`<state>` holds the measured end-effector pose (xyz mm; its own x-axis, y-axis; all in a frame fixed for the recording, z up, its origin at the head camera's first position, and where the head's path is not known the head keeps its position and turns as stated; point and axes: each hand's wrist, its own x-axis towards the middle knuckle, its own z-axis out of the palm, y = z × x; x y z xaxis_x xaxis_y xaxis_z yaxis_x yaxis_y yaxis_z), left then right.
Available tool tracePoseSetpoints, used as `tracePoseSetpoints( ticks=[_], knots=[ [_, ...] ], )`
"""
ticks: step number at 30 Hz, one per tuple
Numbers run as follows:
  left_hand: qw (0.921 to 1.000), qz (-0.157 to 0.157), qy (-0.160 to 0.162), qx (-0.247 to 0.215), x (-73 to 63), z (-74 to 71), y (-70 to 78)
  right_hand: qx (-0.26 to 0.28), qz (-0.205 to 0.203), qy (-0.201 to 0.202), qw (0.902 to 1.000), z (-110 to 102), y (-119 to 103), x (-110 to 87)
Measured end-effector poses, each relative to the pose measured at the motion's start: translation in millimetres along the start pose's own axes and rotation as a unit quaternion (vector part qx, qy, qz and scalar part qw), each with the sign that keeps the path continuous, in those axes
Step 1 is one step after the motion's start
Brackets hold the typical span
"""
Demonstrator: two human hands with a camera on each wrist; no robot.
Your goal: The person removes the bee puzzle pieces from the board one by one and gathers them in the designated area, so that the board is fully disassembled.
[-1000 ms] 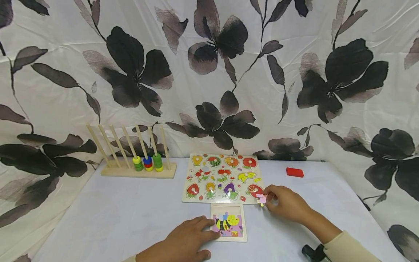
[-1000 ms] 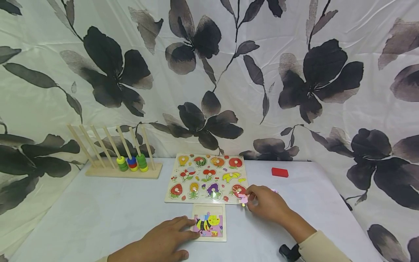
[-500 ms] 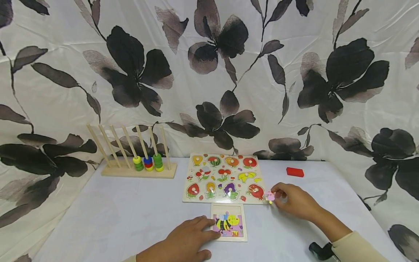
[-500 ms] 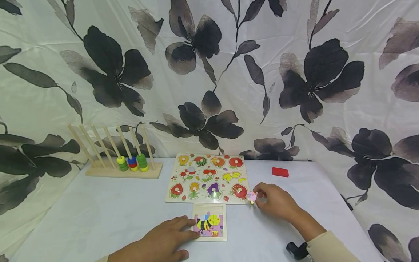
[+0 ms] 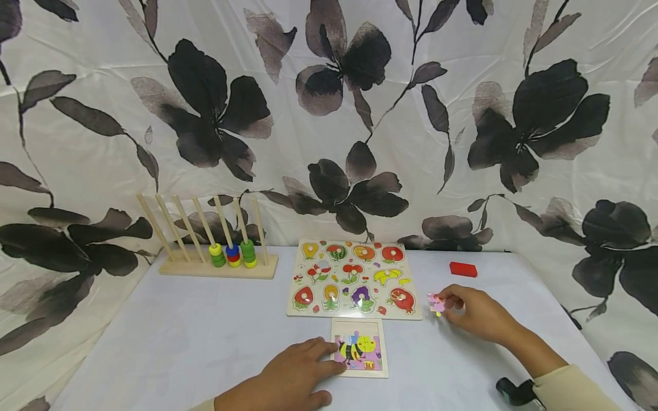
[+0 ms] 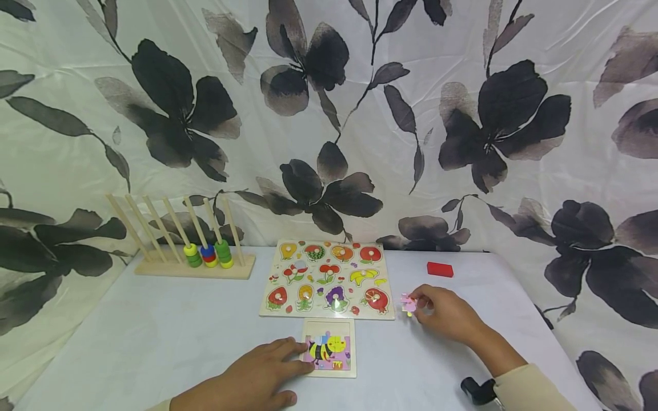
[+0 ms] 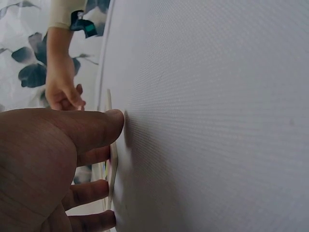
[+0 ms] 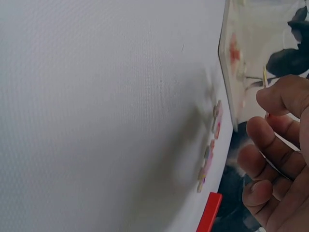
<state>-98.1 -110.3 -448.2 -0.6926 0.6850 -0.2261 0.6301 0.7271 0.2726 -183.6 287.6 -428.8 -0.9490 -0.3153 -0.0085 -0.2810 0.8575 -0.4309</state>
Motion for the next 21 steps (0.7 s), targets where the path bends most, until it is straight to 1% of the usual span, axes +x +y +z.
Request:
tracePoseSetpoints(
  ticks=[5,12,21],
  knots=[
    [1.0,-0.003,-0.003,-0.003,0.3,-0.8,0.5,-0.003,-0.013,0.013,0.9998,-3.5,7.6,-1.3],
    [1.0,0.003,-0.001,-0.001,0.4,-0.7,-0.3,-0.004,-0.009,0.024,0.9997,-7.8,16.8,-2.7],
    [1.0,0.007,0.005,0.0,-0.3,-0.1,-0.8,-0.006,-0.016,0.035,0.9992,-10.8,30.7,-3.0]
  ],
)
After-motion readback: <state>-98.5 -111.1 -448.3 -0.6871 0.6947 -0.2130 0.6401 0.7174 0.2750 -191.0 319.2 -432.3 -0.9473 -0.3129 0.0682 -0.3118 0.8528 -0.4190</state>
